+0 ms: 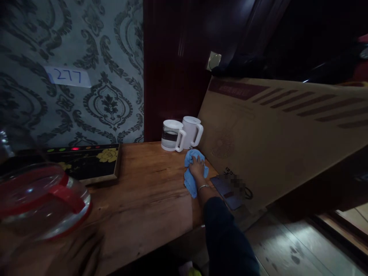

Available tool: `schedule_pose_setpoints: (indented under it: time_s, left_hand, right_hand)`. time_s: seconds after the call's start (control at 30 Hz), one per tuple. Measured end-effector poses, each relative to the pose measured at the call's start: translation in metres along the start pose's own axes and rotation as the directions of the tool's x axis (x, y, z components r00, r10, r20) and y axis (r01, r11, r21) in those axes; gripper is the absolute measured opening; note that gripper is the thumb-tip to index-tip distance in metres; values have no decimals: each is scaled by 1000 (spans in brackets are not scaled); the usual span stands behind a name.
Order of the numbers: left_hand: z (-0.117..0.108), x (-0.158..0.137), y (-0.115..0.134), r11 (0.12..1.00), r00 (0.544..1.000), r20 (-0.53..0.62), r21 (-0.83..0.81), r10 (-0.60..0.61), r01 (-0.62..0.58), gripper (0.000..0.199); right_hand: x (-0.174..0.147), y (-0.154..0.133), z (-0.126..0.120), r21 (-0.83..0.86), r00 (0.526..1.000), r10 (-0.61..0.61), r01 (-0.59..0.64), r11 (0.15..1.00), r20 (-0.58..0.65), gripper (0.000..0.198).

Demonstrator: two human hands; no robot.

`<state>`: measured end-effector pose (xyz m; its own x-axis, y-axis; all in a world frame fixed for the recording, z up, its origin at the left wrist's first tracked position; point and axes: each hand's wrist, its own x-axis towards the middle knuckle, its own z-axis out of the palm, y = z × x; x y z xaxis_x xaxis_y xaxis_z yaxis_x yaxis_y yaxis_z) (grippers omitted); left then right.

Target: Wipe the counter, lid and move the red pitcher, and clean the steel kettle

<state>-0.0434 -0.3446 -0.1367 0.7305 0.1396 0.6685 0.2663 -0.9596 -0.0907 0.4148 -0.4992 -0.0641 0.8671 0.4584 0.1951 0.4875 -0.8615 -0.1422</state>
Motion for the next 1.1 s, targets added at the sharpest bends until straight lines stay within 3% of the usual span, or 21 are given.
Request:
schedule_pose_setpoints:
  time_s: [0.13,0.27,0.47,0.57,0.7,0.83,0.97,1.1]
  left_hand:
    - [-18,15,12,997,998,32,-49,-58,59,31]
    - [-23,21,20,991,994,24,-79,-103,105,26]
    - [-28,24,30,981,985,64,-103,-160,166,24]
    - [-31,26,33,969,978,69,-137,-196,204,23]
    - [-35,27,36,958,973,80,-172,-218,229,22]
    - [-36,26,37,948,973,50,-221,-225,230,22]
    - [-38,25,38,934,960,-94,-273,-265,231,24]
    - [-46,22,38,915,919,-224,-322,-323,243,25]
  right_hand:
    - [-16,-29,17,36,990,-137,136,990,22,55]
    - [-41,-76,29,130,941,-339,336,933,5,57]
    - [-64,-147,20,227,896,-441,417,880,61,56]
    - [-84,-171,17,272,840,-535,496,825,89,56]
    - [-121,-176,15,330,736,-674,621,711,66,58]
    - [-155,-164,9,400,668,-744,673,622,34,65]
    - [-186,-163,3,462,596,-803,704,539,27,71]
    - [-214,-166,-1,511,467,-884,759,403,3,73]
